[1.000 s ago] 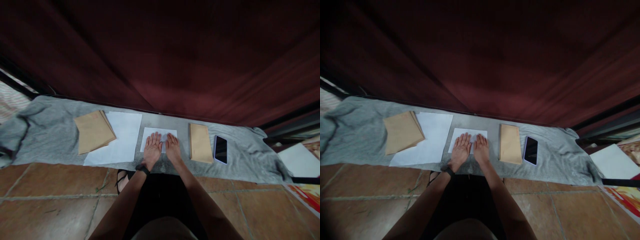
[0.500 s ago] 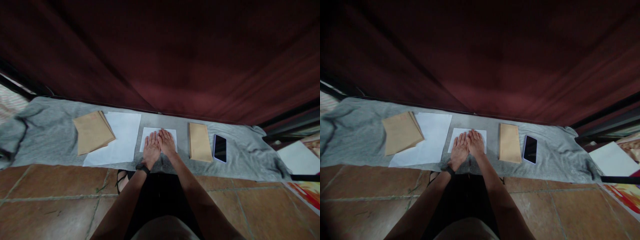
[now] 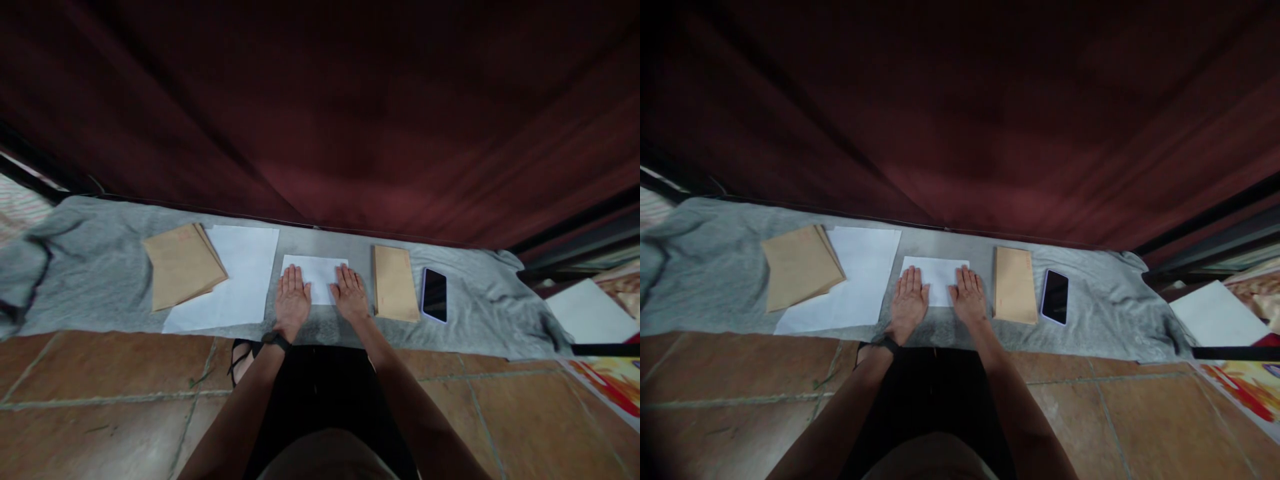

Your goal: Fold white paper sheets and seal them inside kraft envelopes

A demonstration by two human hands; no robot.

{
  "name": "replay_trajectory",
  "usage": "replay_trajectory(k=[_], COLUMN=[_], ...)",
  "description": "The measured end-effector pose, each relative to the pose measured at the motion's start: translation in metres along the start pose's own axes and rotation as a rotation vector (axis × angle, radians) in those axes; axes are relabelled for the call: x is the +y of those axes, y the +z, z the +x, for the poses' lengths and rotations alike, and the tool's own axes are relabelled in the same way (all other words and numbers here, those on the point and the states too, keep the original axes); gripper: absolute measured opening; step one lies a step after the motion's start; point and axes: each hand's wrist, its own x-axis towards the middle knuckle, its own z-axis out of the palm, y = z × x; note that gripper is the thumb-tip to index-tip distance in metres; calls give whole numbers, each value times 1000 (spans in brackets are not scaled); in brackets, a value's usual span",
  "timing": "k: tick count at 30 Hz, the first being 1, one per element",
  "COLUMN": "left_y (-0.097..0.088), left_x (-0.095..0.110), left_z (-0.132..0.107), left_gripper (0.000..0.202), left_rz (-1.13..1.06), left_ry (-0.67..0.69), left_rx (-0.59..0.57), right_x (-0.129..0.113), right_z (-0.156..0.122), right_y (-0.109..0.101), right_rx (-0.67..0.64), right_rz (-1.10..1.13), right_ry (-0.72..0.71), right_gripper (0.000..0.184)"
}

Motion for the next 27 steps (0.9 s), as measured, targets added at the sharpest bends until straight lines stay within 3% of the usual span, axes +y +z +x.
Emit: replay_trajectory(k=[4, 10, 14, 20, 24, 27], left_y=[-1, 3, 7, 5, 1, -2], left_x=[10, 32, 22, -2, -3, -2], left_z=[3, 26, 33, 24, 20, 20], left_gripper=[63, 59, 60, 60, 60, 59], left_rz=[-14, -46, -17, 39, 57, 48], left_ry=[-17, 186, 162, 100, 95, 93], left_rx=[22, -78, -56, -6, -23, -49], right_x=[1, -1, 1, -1, -24, -46], right_z=[-4, -3, -4, -3, 11, 23], right_y=[0, -1, 0, -4, -8, -6], right_rx=[21, 38, 43, 25, 27, 5], right_rz=[-4, -12, -11, 2, 10, 59], right_ry=[2, 7, -10, 15, 94, 7], right_gripper=[59, 57, 58, 58, 55, 52])
